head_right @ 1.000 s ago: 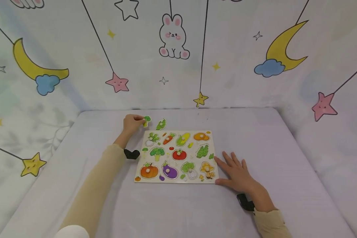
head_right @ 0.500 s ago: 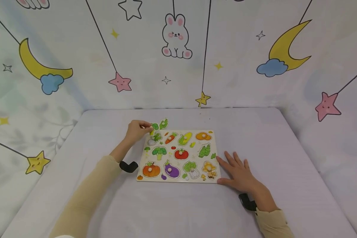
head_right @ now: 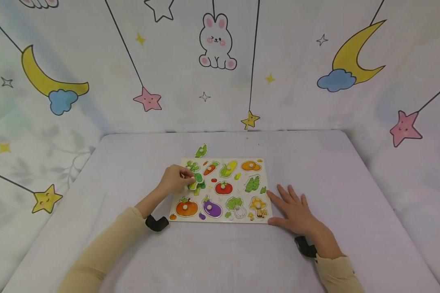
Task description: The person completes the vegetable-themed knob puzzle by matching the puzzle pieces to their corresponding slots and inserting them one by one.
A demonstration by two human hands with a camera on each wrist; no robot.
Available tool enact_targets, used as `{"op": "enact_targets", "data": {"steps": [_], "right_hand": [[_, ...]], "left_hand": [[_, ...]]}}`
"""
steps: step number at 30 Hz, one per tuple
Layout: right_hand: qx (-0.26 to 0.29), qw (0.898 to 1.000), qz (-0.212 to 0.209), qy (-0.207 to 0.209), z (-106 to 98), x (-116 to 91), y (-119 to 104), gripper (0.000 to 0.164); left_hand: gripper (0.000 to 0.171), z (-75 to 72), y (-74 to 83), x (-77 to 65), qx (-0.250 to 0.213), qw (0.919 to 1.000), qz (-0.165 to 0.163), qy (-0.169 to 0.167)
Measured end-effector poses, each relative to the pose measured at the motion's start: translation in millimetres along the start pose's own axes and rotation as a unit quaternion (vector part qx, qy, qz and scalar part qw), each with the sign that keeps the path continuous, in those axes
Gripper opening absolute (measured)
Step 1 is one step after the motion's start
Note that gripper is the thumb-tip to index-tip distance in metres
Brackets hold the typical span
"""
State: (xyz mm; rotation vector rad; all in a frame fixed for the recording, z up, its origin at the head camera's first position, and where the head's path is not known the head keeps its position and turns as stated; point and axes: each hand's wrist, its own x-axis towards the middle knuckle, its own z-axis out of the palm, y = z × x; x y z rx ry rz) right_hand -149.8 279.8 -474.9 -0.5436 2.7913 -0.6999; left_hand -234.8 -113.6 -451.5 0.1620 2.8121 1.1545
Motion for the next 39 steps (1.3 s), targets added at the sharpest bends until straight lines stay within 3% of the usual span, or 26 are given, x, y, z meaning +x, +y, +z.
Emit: {"op": "enact_targets", "data": {"steps": [14, 24, 31, 35, 39], "right_hand": [[0.004, 1.000, -0.008, 0.004, -3.4, -0.2, -4.3, 0.083], [-0.004, 1.000, -0.008, 0.007, -3.3, 0.4, -3.0, 0.083], [0.004, 1.000, 0.001, 0.004, -2.9, -0.6, -2.2, 0.084], [0.002, 1.000, -0.003, 0.003, -2.2, -0.9, -1.9, 0.084], [0.000, 1.000, -0.005, 0.003, -0.8, -0.9, -1.5, 0.083]], "left_hand": [[0.011, 16.4, -3.9, -5.5, 0.022, 0.9997, 0.009, -0.006], [0.012, 16.2, -0.9, -4.7, 0.067, 0.9976, -0.003, -0.015], [0.016, 14.0, 6.7, -2.8, 0.114, 0.9932, 0.007, -0.022], [0.023, 5.2, 21.2, 2.8, 0.132, 0.9910, 0.024, -0.006], [0.025, -0.4, 28.6, 22.0, 0.105, 0.9926, 0.044, 0.044]]}}
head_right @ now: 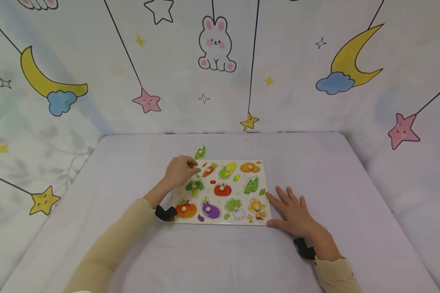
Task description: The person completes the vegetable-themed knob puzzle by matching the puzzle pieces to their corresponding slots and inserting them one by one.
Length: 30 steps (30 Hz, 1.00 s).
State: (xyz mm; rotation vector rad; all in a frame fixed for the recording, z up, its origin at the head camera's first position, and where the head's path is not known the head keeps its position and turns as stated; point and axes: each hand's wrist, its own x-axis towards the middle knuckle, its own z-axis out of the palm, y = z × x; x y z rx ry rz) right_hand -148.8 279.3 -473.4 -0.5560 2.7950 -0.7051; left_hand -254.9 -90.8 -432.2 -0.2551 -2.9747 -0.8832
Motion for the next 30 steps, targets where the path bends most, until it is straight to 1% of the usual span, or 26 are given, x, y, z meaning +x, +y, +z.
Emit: {"op": "enact_targets", "data": {"steps": [2, 4, 6, 9, 12, 15, 19, 24, 30], "right_hand": [[-0.001, 1.000, 0.001, 0.001, -0.2, -0.6, 1.2, 0.083], [-0.003, 1.000, 0.002, 0.002, 0.3, -0.9, 2.0, 0.082], [-0.002, 1.000, 0.001, 0.002, 1.4, -1.0, 2.3, 0.082], [0.000, 1.000, 0.000, 0.003, 2.9, -1.2, 2.1, 0.082], [0.001, 1.000, -0.001, 0.004, 2.8, -1.6, 1.5, 0.082], [0.000, 1.000, -0.001, 0.005, 0.3, -1.9, 1.0, 0.082], [-0.005, 1.000, -0.001, 0.005, -1.2, -2.2, 0.3, 0.082], [-0.009, 1.000, -0.001, 0.007, -2.2, -2.3, 1.0, 0.082], [-0.008, 1.000, -0.004, 0.007, 0.1, -2.6, 2.5, 0.082]], "left_hand": [[0.025, 3.2, -0.9, 14.5, -0.021, 0.9993, 0.006, 0.030], [0.024, 8.4, -5.0, 29.2, -0.043, 0.9976, 0.003, 0.054], [0.024, 13.9, -10.1, 42.1, -0.066, 0.9956, -0.015, 0.066], [0.023, 20.5, -17.2, 57.3, -0.091, 0.9924, -0.056, 0.061], [0.023, 24.1, -20.5, 67.8, -0.092, 0.9912, -0.086, 0.040], [0.022, 25.3, -21.3, 75.2, -0.081, 0.9916, -0.099, 0.021], [0.021, 26.0, -22.6, 79.0, -0.078, 0.9908, -0.110, 0.007], [0.021, 28.4, -22.7, 81.7, -0.087, 0.9902, -0.109, 0.008], [0.020, 32.2, -23.9, 84.2, -0.085, 0.9916, -0.097, 0.010]]}}
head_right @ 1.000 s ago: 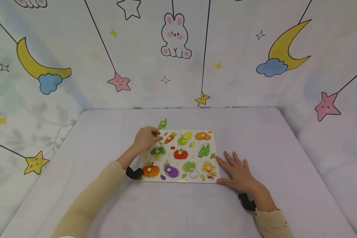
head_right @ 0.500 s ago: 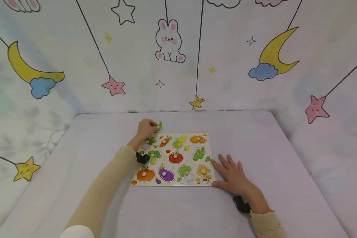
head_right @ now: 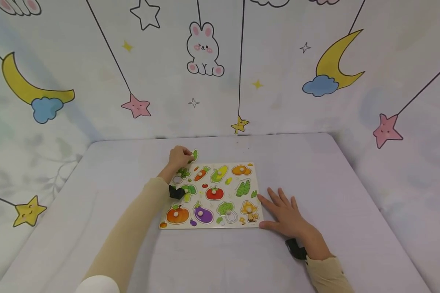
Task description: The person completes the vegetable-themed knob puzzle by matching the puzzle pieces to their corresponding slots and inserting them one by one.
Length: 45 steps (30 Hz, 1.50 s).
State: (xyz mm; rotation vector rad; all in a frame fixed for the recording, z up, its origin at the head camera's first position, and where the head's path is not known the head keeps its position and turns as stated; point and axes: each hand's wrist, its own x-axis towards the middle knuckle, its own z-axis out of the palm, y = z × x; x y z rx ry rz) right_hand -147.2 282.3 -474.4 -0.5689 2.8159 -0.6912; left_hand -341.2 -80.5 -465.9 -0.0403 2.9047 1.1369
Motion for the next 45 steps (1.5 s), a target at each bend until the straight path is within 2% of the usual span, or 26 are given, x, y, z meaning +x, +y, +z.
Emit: {"op": "enact_targets", "data": {"steps": [7, 13, 18, 23, 26, 34, 40, 45], "right_hand": [[0.002, 1.000, -0.006, 0.002, 3.5, 1.3, -0.1, 0.082], [-0.001, 1.000, 0.000, -0.001, 1.2, 0.1, 0.2, 0.082], [0.005, 1.000, 0.003, -0.003, -1.1, 0.4, -0.4, 0.082], [0.009, 1.000, 0.008, -0.006, -0.8, 0.4, -0.2, 0.084], [0.008, 1.000, 0.006, -0.005, -1.3, 0.0, -0.3, 0.084], [0.014, 1.000, 0.001, -0.006, -3.4, -1.2, -0.6, 0.082], [0.010, 1.000, 0.002, -0.005, -3.3, -1.8, -1.0, 0.082], [0.015, 1.000, 0.001, -0.003, -4.7, -2.6, -3.1, 0.082]], "left_hand": [[0.018, -2.9, 1.8, 1.8, 0.011, 0.9993, 0.026, 0.025], [0.015, -4.6, 22.5, -4.7, -0.004, 0.9968, 0.074, 0.030], [0.016, 2.4, 47.2, -24.6, -0.012, 0.9913, 0.131, 0.002], [0.015, 14.0, 73.5, -51.3, 0.008, 0.9818, 0.183, -0.047], [0.015, 22.8, 86.8, -64.5, 0.022, 0.9765, 0.200, -0.077], [0.009, 54.4, 106.8, -86.2, 0.064, 0.9664, 0.212, -0.130], [0.010, 74.1, 111.3, -91.7, 0.092, 0.9601, 0.214, -0.154], [0.010, 83.5, 110.8, -94.0, 0.099, 0.9607, 0.199, -0.166]]}}
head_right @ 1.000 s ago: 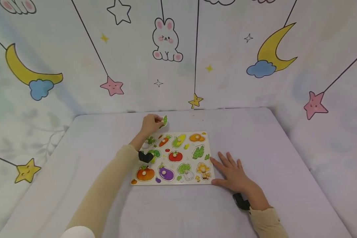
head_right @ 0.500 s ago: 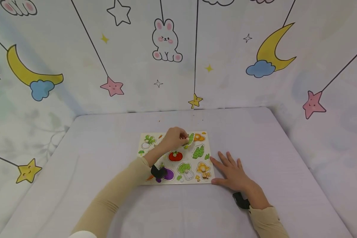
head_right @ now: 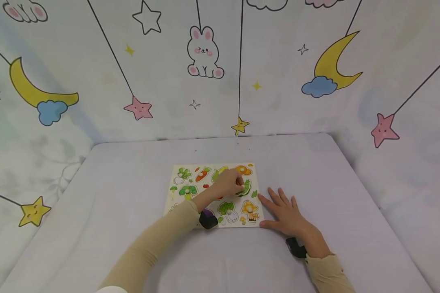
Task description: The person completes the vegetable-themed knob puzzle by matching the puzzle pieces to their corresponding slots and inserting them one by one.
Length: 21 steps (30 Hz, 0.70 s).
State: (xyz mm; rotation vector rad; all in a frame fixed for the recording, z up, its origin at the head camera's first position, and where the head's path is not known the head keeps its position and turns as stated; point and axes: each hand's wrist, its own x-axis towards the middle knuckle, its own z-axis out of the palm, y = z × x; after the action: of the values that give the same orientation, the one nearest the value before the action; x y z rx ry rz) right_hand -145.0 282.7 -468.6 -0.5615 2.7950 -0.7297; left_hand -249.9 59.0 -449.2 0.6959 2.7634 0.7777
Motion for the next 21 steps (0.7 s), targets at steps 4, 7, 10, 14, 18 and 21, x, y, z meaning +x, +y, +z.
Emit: {"op": "enact_targets", "data": {"steps": [4, 7, 10, 14, 18, 21], "right_hand": [[0.000, 1.000, 0.000, -0.001, 1.0, 1.0, -0.3, 0.083], [-0.008, 1.000, -0.001, -0.003, 3.1, 2.2, 0.6, 0.083], [-0.012, 1.000, -0.003, -0.003, 4.5, 2.7, 1.1, 0.083], [-0.010, 1.000, -0.005, -0.004, 3.3, 3.0, 0.3, 0.083], [-0.008, 1.000, -0.005, -0.006, -0.1, 3.9, -0.2, 0.083], [-0.007, 1.000, -0.006, -0.006, -1.1, 5.0, 0.3, 0.083]], "left_hand": [[0.009, 3.6, -1.7, -0.4, 0.004, 1.0000, -0.002, 0.000], [0.009, 4.2, -2.3, -0.9, -0.002, 1.0000, -0.004, 0.001], [0.010, 5.2, -2.4, -0.9, -0.008, 0.9999, -0.005, 0.004], [0.012, 8.7, -3.2, 0.7, 0.001, 1.0000, -0.001, 0.010], [0.013, 10.5, -3.1, 2.6, 0.010, 0.9997, 0.013, 0.018], [0.014, 9.1, -2.4, 3.5, 0.017, 0.9995, 0.023, 0.015]]}}
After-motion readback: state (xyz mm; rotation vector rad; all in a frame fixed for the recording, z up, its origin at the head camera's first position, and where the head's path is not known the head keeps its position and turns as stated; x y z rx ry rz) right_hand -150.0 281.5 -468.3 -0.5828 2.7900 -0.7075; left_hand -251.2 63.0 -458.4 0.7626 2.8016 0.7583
